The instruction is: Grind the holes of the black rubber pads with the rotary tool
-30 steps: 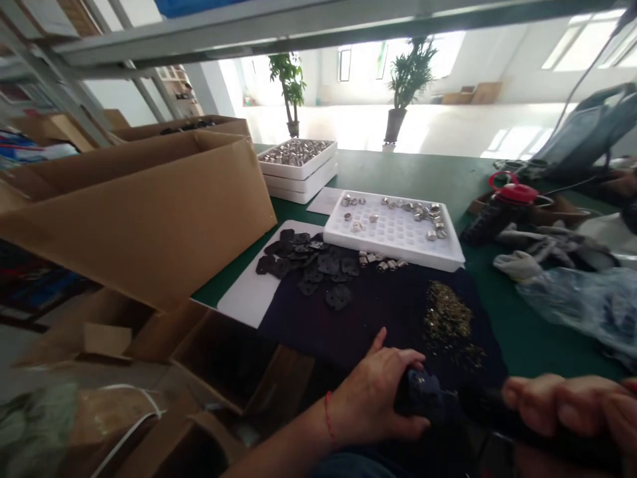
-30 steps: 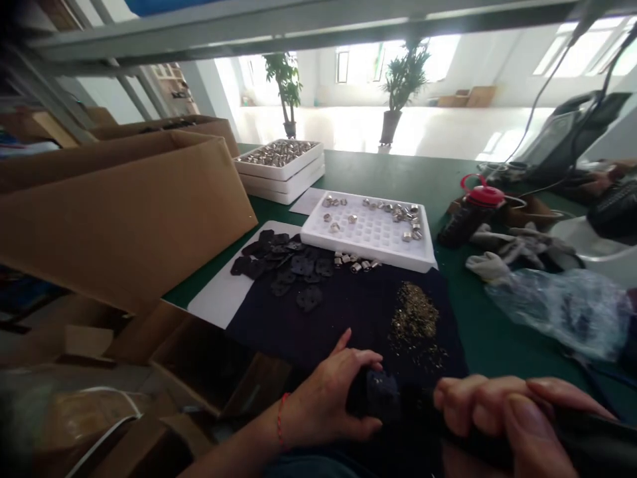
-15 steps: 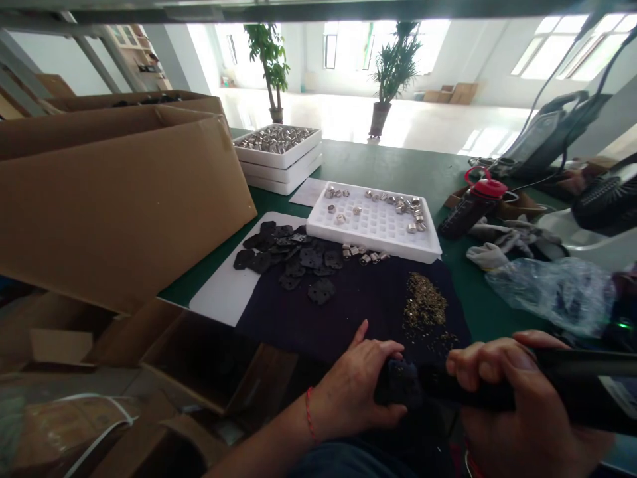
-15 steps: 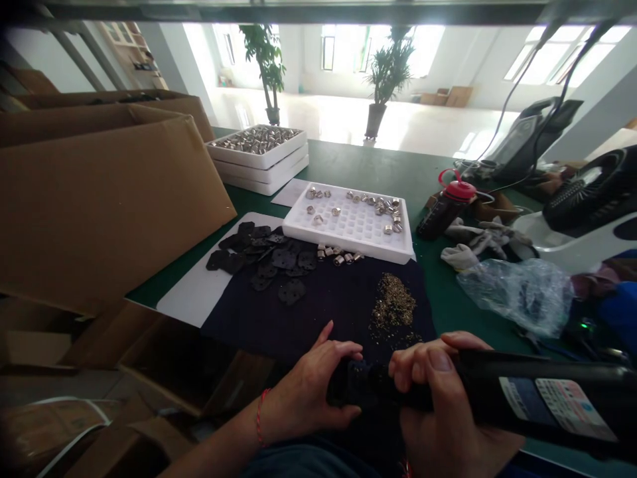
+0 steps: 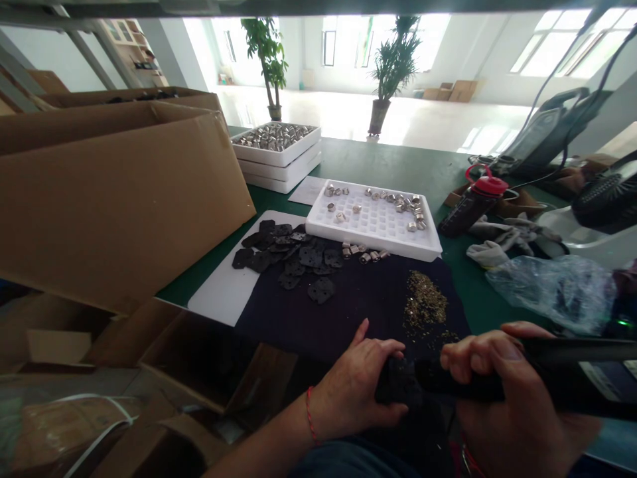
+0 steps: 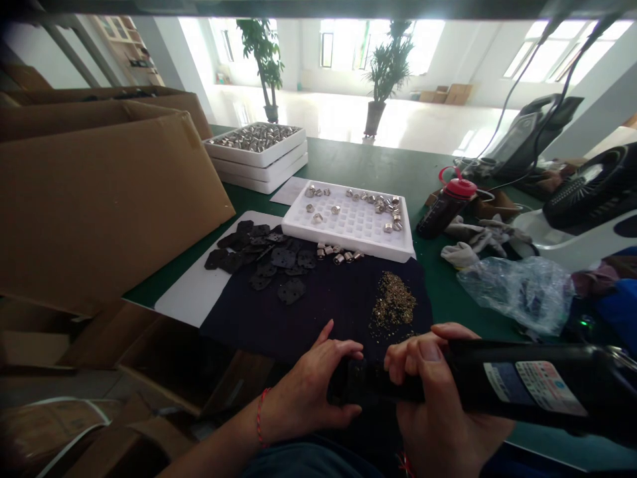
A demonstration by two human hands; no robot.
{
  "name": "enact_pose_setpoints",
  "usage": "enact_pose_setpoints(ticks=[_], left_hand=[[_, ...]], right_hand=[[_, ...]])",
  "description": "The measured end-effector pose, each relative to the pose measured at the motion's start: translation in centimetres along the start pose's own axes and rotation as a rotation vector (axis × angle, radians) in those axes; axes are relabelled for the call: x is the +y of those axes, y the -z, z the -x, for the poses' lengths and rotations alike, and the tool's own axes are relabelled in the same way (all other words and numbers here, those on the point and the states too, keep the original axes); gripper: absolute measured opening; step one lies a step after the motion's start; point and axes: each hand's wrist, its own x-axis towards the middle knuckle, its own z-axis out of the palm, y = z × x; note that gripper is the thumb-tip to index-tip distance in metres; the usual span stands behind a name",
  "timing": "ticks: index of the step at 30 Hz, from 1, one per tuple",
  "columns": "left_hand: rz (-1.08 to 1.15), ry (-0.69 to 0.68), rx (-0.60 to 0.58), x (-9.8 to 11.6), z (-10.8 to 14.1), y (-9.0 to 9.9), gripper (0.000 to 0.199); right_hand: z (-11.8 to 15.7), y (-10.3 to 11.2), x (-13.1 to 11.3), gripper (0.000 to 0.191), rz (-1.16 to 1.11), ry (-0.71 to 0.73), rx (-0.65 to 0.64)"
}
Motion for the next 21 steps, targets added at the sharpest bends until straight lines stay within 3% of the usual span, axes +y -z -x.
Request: enact_pose_setpoints(ticks=[12,21], left_hand=[[-0.002,-0.007,0.011,-0.23,0.02,-0.08,0.090],[0.006,0.026,-0.003,-0.46,0.00,-0.11,0.091]], right_hand=[[0.48,-0.12,0.08,0.026,0.008,0.055,-0.033],[0.36,-0.39,0.59,0.022,0.051,0.103,-0.155]])
